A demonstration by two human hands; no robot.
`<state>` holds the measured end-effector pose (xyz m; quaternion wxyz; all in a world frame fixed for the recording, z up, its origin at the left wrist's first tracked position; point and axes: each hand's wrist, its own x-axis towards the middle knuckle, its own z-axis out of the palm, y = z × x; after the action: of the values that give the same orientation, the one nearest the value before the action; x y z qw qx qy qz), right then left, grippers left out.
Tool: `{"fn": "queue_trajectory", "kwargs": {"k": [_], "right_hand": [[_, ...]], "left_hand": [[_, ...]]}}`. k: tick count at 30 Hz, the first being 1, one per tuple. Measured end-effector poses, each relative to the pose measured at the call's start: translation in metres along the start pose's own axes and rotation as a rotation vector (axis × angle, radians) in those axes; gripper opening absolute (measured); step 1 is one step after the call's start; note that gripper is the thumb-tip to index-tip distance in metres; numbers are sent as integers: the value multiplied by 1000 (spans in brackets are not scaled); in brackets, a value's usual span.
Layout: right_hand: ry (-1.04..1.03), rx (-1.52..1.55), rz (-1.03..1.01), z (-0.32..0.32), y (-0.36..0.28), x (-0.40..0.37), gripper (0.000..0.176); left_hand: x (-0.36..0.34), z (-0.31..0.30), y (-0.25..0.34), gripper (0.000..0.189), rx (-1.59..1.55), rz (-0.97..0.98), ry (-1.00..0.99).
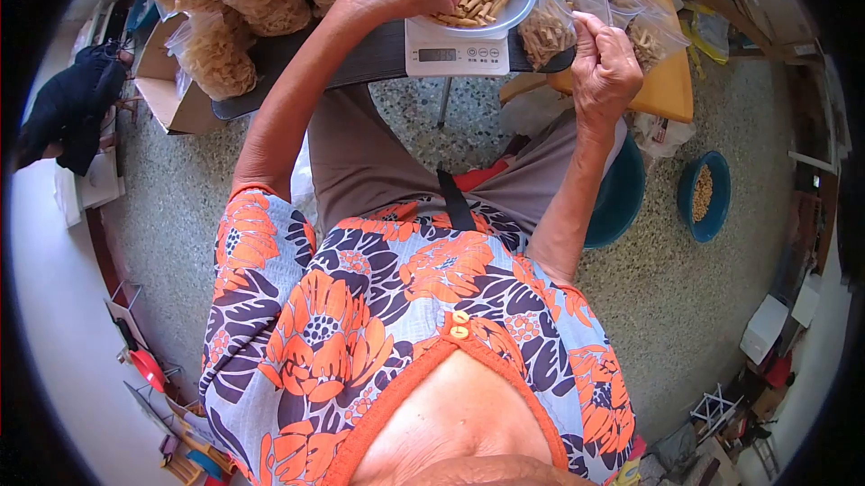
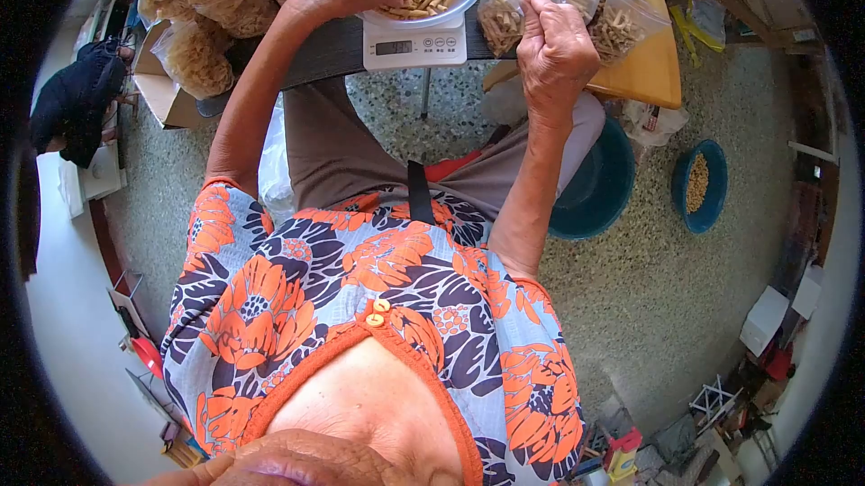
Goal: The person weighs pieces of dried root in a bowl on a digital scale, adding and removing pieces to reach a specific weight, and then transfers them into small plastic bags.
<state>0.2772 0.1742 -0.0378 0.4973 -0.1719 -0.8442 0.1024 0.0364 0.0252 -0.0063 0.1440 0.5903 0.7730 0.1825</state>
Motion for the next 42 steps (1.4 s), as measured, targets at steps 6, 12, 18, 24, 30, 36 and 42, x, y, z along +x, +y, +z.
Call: {"fn": "queue_trajectory", "kwargs": {"k": [6,12,18,24,30,36,42], "right_hand": [[0,-8,-6,0,1,-1,11],[-10,-13,3,-1,0,-2,10],[-15,-3,28,1,-3,-3,10],[-11,-34,22,5,-3,-7,13],[-7,4,-6,12,-6,-10,14],[-22,15,24,9,-10,-10,12],[12,7,26,4,-11,-9,11]], "left_hand": [[1,0,1,19,-37,90,-16],[1,-2,-15,11,-589,41,89],[2,0,-20,18,-1536,-39,27],[15,21,2,17,-2067,62,-122],[34,32,47,15,-1751,-82,145],[52,39,74,10,-1149,123,437],[40,4,28,6,-667,60,467]]}}
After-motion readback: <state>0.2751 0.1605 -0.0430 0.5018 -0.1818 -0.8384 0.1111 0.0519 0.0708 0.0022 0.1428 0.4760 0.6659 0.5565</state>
